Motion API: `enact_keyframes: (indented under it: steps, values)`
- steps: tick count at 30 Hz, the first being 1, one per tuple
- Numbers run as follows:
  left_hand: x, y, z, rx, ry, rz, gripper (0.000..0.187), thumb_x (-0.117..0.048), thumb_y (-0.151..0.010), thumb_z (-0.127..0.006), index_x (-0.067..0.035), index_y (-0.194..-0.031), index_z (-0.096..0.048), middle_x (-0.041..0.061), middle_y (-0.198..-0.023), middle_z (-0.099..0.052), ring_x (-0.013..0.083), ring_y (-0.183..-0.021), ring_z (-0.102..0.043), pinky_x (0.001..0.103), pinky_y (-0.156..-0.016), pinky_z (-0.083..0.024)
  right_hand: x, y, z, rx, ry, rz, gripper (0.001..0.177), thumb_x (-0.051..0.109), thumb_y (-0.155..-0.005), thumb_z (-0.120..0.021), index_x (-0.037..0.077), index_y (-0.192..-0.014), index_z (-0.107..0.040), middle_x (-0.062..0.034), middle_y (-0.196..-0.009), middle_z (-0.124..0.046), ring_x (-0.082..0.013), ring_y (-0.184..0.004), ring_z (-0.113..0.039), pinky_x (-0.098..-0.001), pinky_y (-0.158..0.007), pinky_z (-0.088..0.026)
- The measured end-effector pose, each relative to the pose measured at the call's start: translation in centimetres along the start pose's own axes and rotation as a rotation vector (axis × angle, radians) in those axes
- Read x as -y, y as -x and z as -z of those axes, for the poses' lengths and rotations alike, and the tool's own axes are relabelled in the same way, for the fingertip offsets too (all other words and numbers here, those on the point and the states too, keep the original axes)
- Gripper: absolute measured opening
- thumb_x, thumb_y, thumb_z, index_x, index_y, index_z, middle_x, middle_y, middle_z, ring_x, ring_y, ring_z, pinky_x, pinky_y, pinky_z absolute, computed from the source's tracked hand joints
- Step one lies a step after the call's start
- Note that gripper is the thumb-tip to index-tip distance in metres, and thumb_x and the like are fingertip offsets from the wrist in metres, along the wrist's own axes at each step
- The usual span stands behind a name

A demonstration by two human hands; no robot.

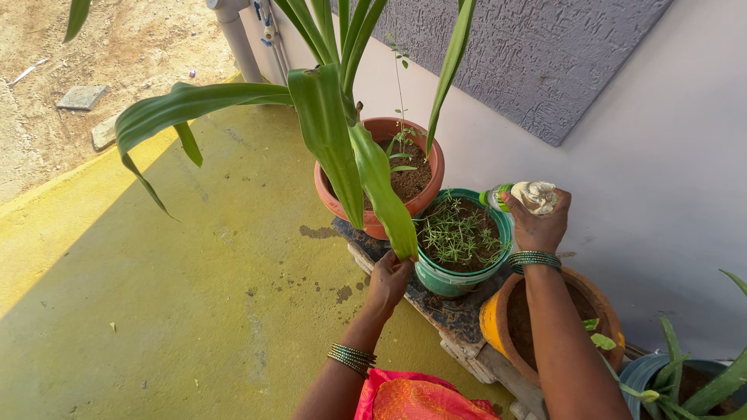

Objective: The person pours water from a bottle into several potted plants and then replaces the cap on the bottle.

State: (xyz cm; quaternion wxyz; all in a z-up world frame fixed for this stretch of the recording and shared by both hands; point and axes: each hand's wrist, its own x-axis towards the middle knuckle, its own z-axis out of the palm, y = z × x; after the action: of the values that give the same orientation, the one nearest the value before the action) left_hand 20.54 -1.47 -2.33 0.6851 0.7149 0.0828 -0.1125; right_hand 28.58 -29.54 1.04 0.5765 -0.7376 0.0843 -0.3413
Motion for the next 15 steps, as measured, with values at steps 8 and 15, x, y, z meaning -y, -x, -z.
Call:
enact_keyframes:
  steps: [8, 15]
  values:
    - [-1.1, -0.7, -1.5, 0.036, 0.071, -0.011, 0.047, -0.03, -0.099, -0.061, 0.001, -0.135, -0.059, 0.017, -0.125, -0.073, 0.0249, -0.12, -0.068, 0.04, -0.104, -0.049, -1.1, -2.0, 1.8, -0.048, 0.071, 0.006, 0.076, 0.037, -0.08, -0.099, 0.005, -0.125, -0.047, -0.0116, -0.117, -0.066, -0.0175, -0.107, -0.068, -0.0308, -0.093, -0.062]
    - [2.7, -3.3, -1.4, 0.057, -0.126, 0.042, 0.039, -0.023, -0.093, -0.067, 0.004, -0.121, -0.07, 0.018, -0.114, -0.076, 0.0257, -0.104, -0.073, 0.039, -0.093, -0.058, -0.3, -1.8, 1.0, -0.01, 0.098, -0.018, 0.075, 0.036, -0.079, -0.097, 0.005, -0.124, -0.046, -0.0119, -0.114, -0.067, -0.0178, -0.102, -0.071, -0.0307, -0.087, -0.063]
